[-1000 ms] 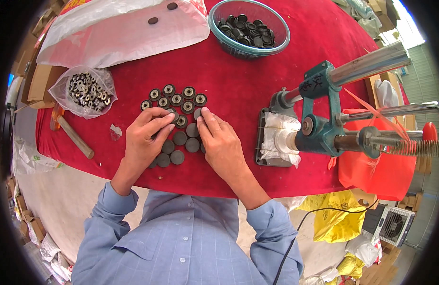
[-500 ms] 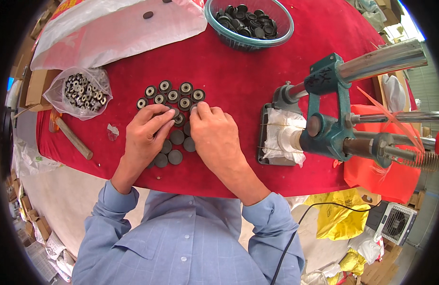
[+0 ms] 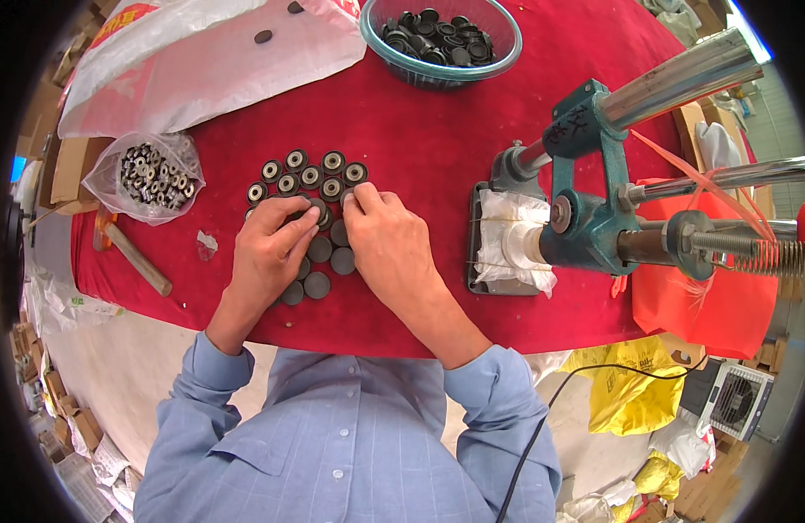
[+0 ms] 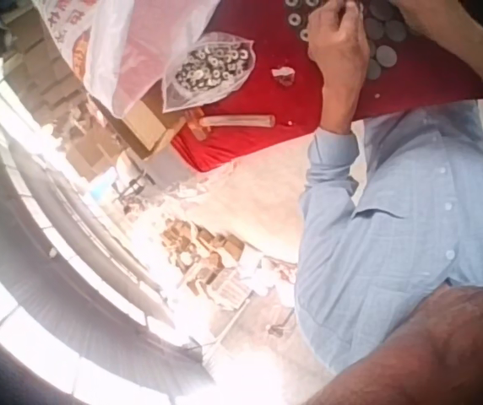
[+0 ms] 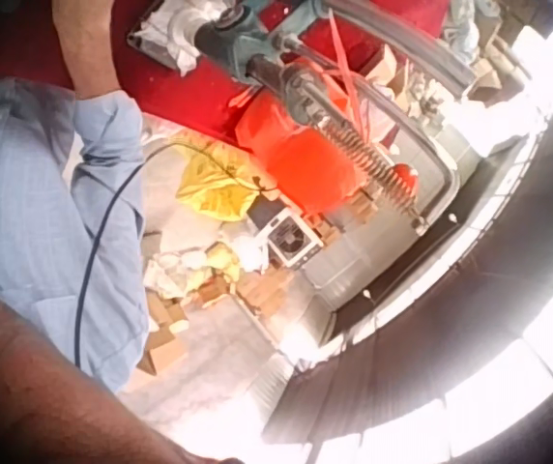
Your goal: The person arranges small cylindrical magnets on a red table, then uses a manual press to assemble them with metal rings. The person places each magnet under the press, operates the lever, and collects the assembled units.
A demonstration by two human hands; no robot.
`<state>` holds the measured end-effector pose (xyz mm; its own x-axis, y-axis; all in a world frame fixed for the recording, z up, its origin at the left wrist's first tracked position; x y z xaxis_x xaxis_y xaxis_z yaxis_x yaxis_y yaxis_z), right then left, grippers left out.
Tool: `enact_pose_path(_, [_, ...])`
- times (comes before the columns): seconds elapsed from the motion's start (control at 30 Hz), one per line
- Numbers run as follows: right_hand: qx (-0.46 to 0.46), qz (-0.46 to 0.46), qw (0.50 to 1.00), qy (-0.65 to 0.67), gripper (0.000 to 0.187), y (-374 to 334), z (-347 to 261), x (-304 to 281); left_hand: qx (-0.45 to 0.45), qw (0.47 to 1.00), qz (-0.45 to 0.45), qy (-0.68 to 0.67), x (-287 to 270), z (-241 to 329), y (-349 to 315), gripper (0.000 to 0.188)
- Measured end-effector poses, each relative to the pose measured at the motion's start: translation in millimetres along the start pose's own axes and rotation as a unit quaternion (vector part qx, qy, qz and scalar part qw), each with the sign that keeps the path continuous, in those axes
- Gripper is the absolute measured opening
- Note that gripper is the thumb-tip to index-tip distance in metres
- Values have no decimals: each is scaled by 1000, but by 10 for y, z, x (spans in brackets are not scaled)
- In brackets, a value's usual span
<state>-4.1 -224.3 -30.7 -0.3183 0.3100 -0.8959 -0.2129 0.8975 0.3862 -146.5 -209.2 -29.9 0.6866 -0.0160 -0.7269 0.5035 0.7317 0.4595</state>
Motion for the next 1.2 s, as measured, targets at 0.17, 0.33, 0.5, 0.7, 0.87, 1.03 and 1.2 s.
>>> enact_pose_path(0.17, [0, 12, 1000, 9, 32, -30, 11, -14, 10, 999, -33, -2, 2, 29, -23, 32])
enact_pose_path(0.33, [6, 8, 1000, 7, 33, -41, 15, -2, 66, 996, -58, 18, 0, 61, -62, 39])
enact_pose_path(0.5, [9, 2, 1000, 5, 34, -41, 15, 3, 61, 995, -75, -4, 2, 63, -92, 43])
enact_pose_path(0.7, [15, 6, 1000, 8, 36, -46, 35, 28, 63, 993, -90, -35, 29, 17, -154, 46])
enact_pose_path(0.87, [20, 6, 1000, 14, 36, -39, 39, 20, 56, 994, -90, -19, 18, 61, -113, 53])
enact_pose_path(1.03, [20, 8, 1000, 11, 35, -38, 27, -1, 75, 991, -102, 42, 21, 89, -104, 47])
enact_pose_path(1.2, [15, -9, 1000, 1, 31, -5, 7, -10, 96, 985, -118, 78, 58, 151, 0, 40])
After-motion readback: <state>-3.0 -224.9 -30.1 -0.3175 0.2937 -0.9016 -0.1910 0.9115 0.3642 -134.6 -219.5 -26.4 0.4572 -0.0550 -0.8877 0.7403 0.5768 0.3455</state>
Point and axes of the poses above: each hand's wrist, its own y-axis towards the middle knuckle, its own x-axis out of the palm, z = x × y, the point moved 9 cm from there along y, towards the middle knuckle, and after that the axes turned 8 degrees about -y, right-handed, at the moved point
